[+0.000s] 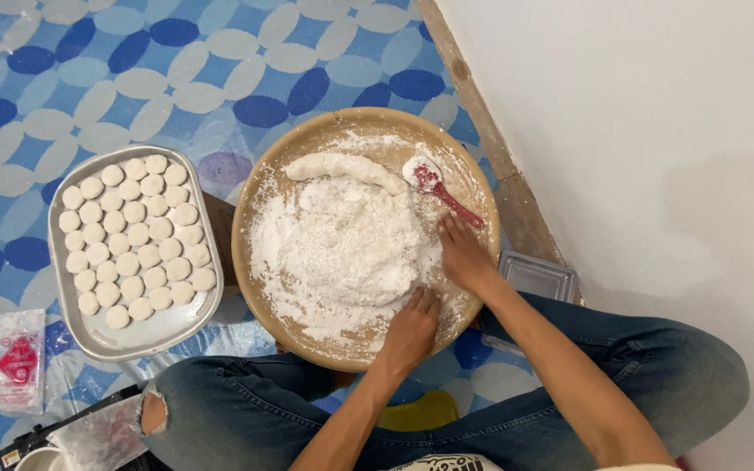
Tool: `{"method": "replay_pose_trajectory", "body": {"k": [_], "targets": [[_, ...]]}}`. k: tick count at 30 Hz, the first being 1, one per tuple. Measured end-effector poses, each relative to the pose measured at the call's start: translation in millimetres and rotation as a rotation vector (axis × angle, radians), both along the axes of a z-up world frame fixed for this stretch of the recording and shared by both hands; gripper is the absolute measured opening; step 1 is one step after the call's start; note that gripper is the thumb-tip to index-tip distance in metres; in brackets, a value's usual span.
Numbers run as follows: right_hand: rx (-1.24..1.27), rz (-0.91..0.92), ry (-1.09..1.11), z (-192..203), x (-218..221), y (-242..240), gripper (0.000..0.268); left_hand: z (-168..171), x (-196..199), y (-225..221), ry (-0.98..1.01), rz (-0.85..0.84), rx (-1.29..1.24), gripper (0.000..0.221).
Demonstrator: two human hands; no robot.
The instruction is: A person sitting on the floor prepares small dough balls by pinching pieces from a larger mass, rolling them in their hands, and arranging them on a metal tray.
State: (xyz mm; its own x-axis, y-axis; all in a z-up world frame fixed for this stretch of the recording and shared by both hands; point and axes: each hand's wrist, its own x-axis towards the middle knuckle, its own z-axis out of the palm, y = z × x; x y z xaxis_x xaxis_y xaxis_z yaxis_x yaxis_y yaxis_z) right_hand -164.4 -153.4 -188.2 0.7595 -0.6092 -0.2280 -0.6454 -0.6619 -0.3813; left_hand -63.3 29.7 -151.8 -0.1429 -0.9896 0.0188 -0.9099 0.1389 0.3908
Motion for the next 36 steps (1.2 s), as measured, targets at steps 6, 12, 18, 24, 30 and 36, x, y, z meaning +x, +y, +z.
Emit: {"method": "replay_pose_trajectory", "body": {"k": [6, 12, 18, 24, 30, 36], "targets": [[0.248, -0.078, 0.008, 54.0, 6.2, 32.9, 0.057, -9.7, 2.9, -1.1, -0.022, -0.013, 0.003, 0.041], [-0.069, 0.004, 0.109, 10.2, 8.1, 5.5, 0.060, -4.6, 2.4, 2.9, 0.020, 0.014, 0.035, 0.043], [0.273, -0.110, -0.052, 23.9, -15.9, 29.6, 0.062, 31.1, -0.9, 0.9, 0.383, 0.194, 0.182, 0.047], [0.000, 0.131, 0.018, 25.8, -46.7, 63.3, 0.050, 79.6, 5.5, -8.3, 0.916, 0.408, 0.186, 0.039], [0.087, 0.248, 0.042, 66.7, -41.8, 138.1, 0.056, 87.9, 24.0, -5.0, 0.784, 0.521, 0.203, 0.039], [-0.136, 0.211, 0.149, 113.4, -16.5, 75.9, 0.037, 66.1, -2.2, 12.5, 0.279, 0.239, 0.116, 0.046]]}}
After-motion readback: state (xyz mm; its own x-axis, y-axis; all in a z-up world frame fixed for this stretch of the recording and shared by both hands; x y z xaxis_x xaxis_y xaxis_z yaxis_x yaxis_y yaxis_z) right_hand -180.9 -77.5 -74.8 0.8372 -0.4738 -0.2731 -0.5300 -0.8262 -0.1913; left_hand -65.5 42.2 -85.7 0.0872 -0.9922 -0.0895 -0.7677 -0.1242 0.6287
